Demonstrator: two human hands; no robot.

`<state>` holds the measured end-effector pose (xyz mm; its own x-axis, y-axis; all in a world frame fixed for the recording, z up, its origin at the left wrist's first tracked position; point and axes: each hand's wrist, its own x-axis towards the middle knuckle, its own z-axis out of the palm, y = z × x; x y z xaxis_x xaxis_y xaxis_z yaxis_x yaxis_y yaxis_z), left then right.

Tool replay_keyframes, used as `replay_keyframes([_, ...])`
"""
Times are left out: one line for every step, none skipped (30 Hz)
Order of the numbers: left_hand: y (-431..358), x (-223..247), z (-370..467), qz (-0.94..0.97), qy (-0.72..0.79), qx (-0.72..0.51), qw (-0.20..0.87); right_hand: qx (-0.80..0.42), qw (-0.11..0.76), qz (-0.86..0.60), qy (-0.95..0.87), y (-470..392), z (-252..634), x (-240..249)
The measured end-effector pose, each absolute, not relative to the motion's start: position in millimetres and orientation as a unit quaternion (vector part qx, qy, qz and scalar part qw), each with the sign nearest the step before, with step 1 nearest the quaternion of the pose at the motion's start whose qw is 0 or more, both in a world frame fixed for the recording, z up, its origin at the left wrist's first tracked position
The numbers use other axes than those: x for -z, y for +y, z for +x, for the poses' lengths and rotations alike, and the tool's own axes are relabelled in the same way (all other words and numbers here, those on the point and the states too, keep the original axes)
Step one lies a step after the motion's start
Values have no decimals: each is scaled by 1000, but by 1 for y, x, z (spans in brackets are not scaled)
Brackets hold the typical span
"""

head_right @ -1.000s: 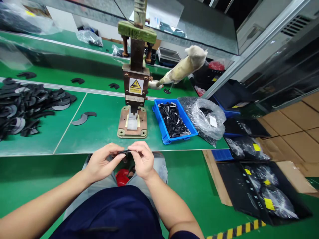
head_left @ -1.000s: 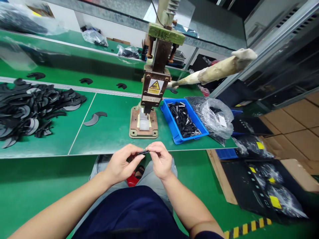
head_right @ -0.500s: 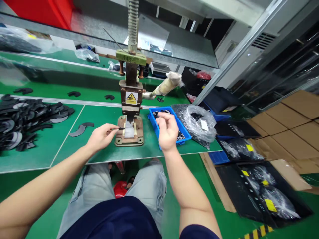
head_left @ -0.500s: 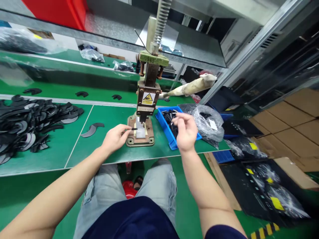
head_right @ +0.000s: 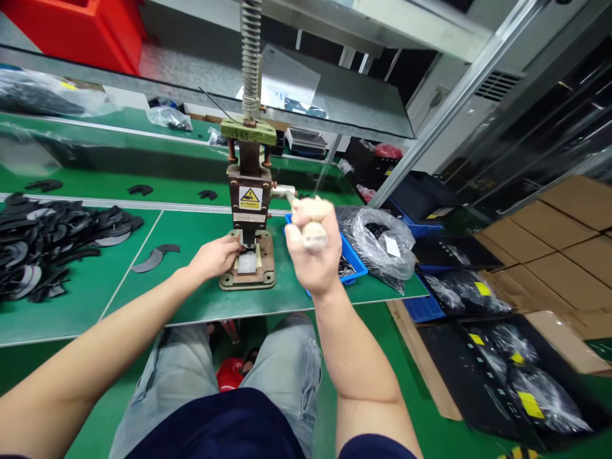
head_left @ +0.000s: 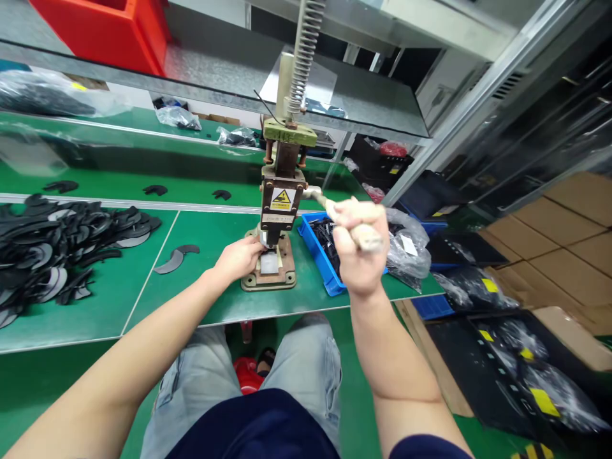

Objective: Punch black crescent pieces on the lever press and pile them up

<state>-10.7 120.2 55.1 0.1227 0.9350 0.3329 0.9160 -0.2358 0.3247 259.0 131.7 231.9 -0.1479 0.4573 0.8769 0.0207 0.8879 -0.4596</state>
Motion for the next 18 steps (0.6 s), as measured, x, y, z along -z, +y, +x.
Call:
replay_keyframes([121, -56, -10, 747, 619, -240, 25, -157, 632, -169, -740, 127, 260, -217])
replay_keyframes([121, -56, -9, 744, 622, -242, 30, -140, 630, -172, -744, 122, 262, -201])
replay_keyframes([120, -57, -7, 740, 625, -246, 34, -124, 628, -171, -749, 119, 264, -186])
replay_keyframes([119, -58, -6, 736, 628, -250, 40, -112, 627, -169, -752, 118, 266, -172])
replay_keyframes([117, -60, -5, 732, 630, -254, 46, -105, 629, -168, -752, 117, 268, -159])
replay_keyframes([115, -61, -5, 730, 631, -257, 54, -101, 632, -169, -749, 117, 269, -150])
replay_keyframes([111, -62, -7, 728, 631, -261, 61, -99, 636, -172, -746, 118, 269, -143])
replay_keyframes([107, -62, -10, 728, 629, -263, 65, -99, 639, -174, -743, 119, 269, -138])
replay_keyframes([101, -62, -17, 728, 629, -266, 64, -98, 643, -175, -739, 120, 268, -136])
replay_keyframes([94, -62, -27, 724, 633, -267, 56, -97, 646, -174, -737, 122, 267, -135])
replay_keyframes([85, -61, -39, 716, 644, -266, 43, -96, 648, -171, -736, 123, 266, -136])
replay_keyframes([75, -60, -54, 701, 663, -263, 25, -97, 650, -168, -735, 124, 265, -137])
replay_keyframes([64, -59, -71, 677, 690, -255, 6, -99, 653, -167, -732, 124, 264, -137])
replay_keyframes([53, -57, -89, 645, 724, -243, -11, -101, 658, -166, -728, 124, 262, -138])
replay_keyframes([42, -54, -106, 607, 761, -227, -24, -104, 663, -165, -723, 124, 261, -138])
replay_keyframes([32, -51, -123, 566, 797, -208, -33, -106, 668, -164, -718, 124, 259, -138])
replay_keyframes([23, -48, -138, 527, 828, -188, -36, -108, 674, -165, -712, 124, 258, -137])
replay_keyframes([16, -44, -150, 498, 850, -168, -29, -108, 680, -166, -706, 123, 256, -137])
